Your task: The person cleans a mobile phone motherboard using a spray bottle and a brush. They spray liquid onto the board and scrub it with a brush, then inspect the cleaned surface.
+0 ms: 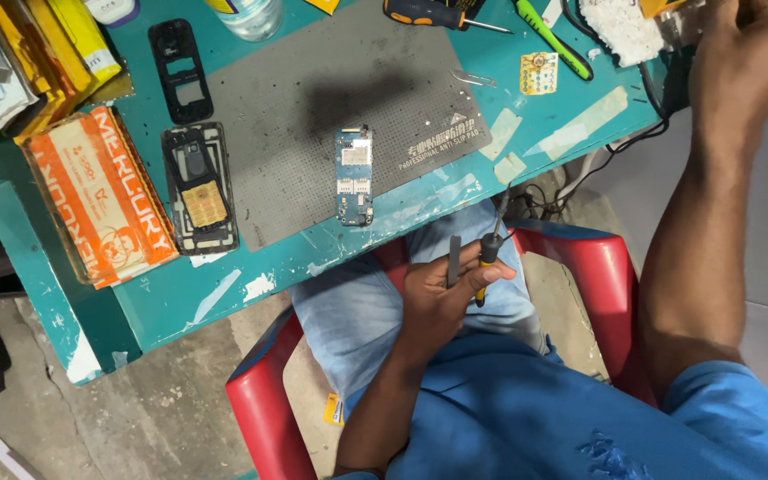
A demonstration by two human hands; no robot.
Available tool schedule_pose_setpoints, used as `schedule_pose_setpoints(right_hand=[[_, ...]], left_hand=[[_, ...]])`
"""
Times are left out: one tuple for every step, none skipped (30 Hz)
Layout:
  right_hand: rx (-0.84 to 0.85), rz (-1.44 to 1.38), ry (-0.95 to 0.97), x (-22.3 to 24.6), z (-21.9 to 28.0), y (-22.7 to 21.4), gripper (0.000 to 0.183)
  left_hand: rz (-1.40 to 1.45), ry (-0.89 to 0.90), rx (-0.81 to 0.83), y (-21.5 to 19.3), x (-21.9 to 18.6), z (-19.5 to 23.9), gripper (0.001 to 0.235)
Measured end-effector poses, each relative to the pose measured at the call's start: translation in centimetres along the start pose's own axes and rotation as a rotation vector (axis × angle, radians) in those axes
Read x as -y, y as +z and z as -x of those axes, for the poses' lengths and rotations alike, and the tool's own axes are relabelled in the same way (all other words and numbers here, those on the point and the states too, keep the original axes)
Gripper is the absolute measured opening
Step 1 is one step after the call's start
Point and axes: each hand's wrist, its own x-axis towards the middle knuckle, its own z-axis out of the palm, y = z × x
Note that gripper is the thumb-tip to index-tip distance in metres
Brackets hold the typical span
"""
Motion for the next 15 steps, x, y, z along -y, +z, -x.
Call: schedule_pose_setpoints(right_hand=[[-0.021,0.006,-0.054,0.17,-0.03,0.01,0.021],[-0.043,0.014,-0.107,0.35,-0.08,0.06,0.018],[-0.063,-0.005,-0.198,0.49,-0.16,0.01,0.012],[-0.07,-0.007,-0.254,0.6,-0.21,-0.13,0.008],[-0.076,-0.009,-0.31,0.73,-0.22,-0.17,0.005],[-0.067,0.006,-0.333,0.82,-0.21,-0.28,0.006],[-0.058,-0.005,-0.341,0.9,-0.21,-0.31,0.009],[-0.048,-0.016,-0.349,0.96,-0.22,-0.31,0.012],[-0.038,-0.051,-0.342,0.99,-0.15,-0.35,0.012],[-0.038,-0.083,-0.316,0.99,-0.15,-0.27,0.011],[-0.039,-0.116,-0.289,0.99,-0.05,-0.25,0.009],[-0.05,-0.146,-0.243,0.98,-0.04,-0.1,0.007],[-0.059,-0.142,-0.221,0.95,-0.01,-0.04,0.006],[-0.067,-0.138,-0.198,0.9,-0.08,0.08,0.006],[-0.076,-0.101,-0.199,0.83,-0.09,0.14,0.005]], left_hand=[[-0.017,0.009,0.019,-0.01,-0.08,-0.01,0.022],[-0.033,0.019,0.038,-0.01,-0.13,-0.02,0.02],[-0.043,0.024,0.036,0.01,-0.15,-0.08,0.02],[-0.052,0.03,0.034,0.04,-0.15,-0.13,0.02],[-0.061,0.035,0.032,0.06,-0.14,-0.13,0.02],[-0.052,0.032,0.033,0.07,-0.12,-0.13,0.02],[-0.042,0.029,0.034,0.08,-0.12,-0.15,0.02],[-0.032,0.026,0.034,0.08,-0.12,-0.17,0.02],[-0.036,0.019,0.035,0.08,-0.13,-0.18,0.021],[-0.04,0.011,0.036,0.09,-0.13,-0.19,0.021],[-0.044,0.003,0.037,0.08,-0.16,-0.17,0.022],[-0.047,-0.006,0.036,0.09,-0.2,-0.15,0.023],[-0.05,-0.015,0.036,0.12,-0.23,-0.15,0.023],[-0.054,-0.024,0.036,0.17,-0.25,-0.15,0.024],[-0.047,-0.024,0.044,0.19,-0.29,-0.18,0.025]])
